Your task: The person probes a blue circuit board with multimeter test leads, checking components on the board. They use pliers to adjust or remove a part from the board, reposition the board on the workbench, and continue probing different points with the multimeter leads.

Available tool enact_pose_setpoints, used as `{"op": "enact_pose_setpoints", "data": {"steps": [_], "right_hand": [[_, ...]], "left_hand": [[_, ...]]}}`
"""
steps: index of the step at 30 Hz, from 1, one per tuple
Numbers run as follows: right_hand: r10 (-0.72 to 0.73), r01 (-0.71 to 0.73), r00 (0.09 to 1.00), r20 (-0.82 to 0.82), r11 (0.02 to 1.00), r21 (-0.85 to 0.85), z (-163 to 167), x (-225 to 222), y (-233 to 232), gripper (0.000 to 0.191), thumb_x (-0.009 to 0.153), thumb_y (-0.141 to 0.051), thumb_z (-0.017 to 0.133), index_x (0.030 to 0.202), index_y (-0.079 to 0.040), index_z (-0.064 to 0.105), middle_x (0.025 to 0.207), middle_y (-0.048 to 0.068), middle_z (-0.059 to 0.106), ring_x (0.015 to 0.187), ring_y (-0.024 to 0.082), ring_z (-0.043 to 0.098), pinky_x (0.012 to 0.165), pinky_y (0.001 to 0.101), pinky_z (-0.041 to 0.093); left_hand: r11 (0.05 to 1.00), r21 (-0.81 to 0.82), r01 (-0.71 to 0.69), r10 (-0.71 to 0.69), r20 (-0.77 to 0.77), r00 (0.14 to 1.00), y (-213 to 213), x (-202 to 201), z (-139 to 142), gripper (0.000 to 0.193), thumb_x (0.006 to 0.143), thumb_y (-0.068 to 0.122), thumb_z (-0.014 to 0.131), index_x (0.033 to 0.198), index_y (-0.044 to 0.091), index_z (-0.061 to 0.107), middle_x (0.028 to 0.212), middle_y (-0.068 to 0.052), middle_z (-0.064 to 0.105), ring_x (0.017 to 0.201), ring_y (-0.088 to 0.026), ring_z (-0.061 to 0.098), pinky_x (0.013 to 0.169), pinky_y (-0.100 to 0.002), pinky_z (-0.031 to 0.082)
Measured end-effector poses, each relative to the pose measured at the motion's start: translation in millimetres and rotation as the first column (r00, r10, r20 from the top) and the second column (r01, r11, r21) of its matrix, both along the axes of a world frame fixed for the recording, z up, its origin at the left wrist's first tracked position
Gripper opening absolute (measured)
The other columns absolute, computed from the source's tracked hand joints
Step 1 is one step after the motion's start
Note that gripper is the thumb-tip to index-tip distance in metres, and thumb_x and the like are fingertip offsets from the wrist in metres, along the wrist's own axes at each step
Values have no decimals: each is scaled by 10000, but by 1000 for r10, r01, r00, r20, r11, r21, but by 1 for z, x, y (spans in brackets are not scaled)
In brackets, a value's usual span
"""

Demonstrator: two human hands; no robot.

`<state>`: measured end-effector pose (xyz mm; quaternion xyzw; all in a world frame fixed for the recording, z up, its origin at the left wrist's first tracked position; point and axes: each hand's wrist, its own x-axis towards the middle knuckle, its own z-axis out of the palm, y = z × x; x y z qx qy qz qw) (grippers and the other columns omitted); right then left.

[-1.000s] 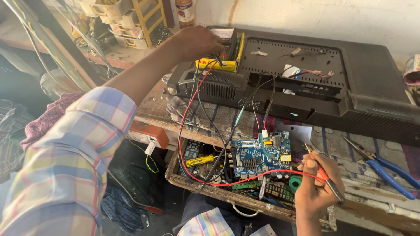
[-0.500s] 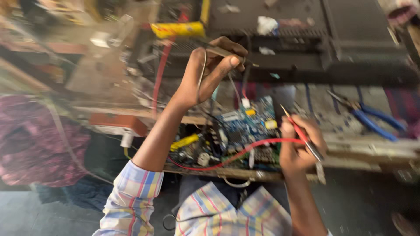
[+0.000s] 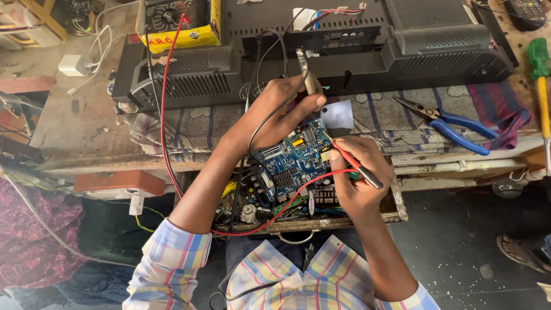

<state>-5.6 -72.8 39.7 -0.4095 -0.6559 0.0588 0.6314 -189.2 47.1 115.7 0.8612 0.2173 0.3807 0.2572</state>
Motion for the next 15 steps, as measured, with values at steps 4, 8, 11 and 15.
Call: {"op": "enact_pose_setpoints", "data": {"steps": [4,8,11,15], "right_hand": [[-12,11,999,32,1000,26,-1,-2,2,184,989,9,729,1163,16,671,1134,170,700,1002,230,721,860,320,595],[-27,26,998,52,999,33,-2,-3,4,186,993,8,727,1170,9,671,1139,167,704,1017,244,715,874,329,588],[-35,33,998,61,999,32,-3,-3,5,188,992,7,729,1171,6,669,1135,164,704,1015,248,714,874,331,584],[-32,30,998,59,999,41,-4,-3,6,193,994,3,730,1179,3,672,1136,162,705,1017,248,716,875,332,585]], "left_hand": [[1000,29,7,-9,44,999,0,1,-5,276,1084,263,620,1094,-12,601,936,-177,659,830,-350,659,759,-425,521],[990,141,7,-19,82,996,0,1,-8,275,1114,254,608,1140,-19,588,1021,-197,641,936,-392,652,836,-443,523],[1000,-9,29,-28,49,998,1,2,-8,291,1087,272,610,1111,-17,590,954,-182,655,857,-372,677,794,-434,539],[1000,31,2,-3,41,999,0,2,-8,302,1083,274,615,1132,-24,599,990,-203,679,913,-411,685,784,-440,538]]}}
